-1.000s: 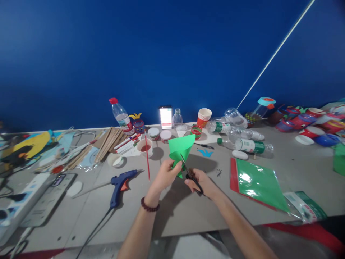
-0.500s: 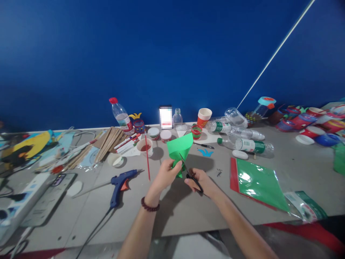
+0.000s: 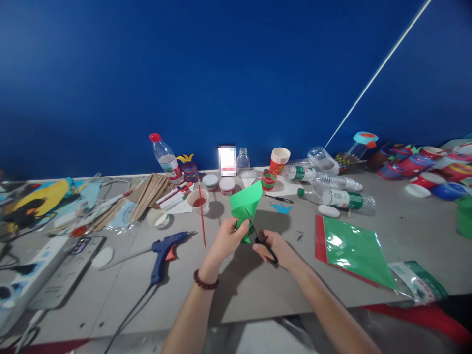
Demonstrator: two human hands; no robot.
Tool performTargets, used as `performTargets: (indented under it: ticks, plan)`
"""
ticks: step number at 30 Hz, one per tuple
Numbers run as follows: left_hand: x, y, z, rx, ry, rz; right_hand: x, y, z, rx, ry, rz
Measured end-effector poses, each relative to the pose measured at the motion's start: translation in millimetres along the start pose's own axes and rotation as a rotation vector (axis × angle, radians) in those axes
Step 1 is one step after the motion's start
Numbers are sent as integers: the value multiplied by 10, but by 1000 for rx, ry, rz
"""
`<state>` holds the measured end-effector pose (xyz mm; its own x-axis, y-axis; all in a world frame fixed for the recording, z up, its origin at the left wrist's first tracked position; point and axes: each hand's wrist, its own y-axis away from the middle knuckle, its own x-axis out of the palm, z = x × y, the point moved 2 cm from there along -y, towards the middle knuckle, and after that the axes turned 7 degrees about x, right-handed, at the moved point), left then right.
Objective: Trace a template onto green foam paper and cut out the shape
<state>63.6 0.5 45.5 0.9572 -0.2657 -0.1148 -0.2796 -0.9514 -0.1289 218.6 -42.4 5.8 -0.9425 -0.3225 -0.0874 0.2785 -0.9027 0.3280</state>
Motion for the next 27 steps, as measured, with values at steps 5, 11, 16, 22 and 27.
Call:
performTargets:
  ticks: [5, 11, 16, 22, 27]
  plan:
    - [-6, -5, -34, 14, -3, -12, -2, 1, 13, 7, -5, -2]
    - [-4, -15, -1, 17, 9, -11, -6, -1, 11, -12, -15, 1]
    - [4, -20, 11, -22, 90, -71, -15, -6, -29, 0, -7, 3]
    - [-8, -30, -29, -43, 137, -165, -23, -26, -68, -6, 4, 3]
    - [-13, -32, -17, -20, 142, -142, -19, 1, -6, 23, 5, -9]
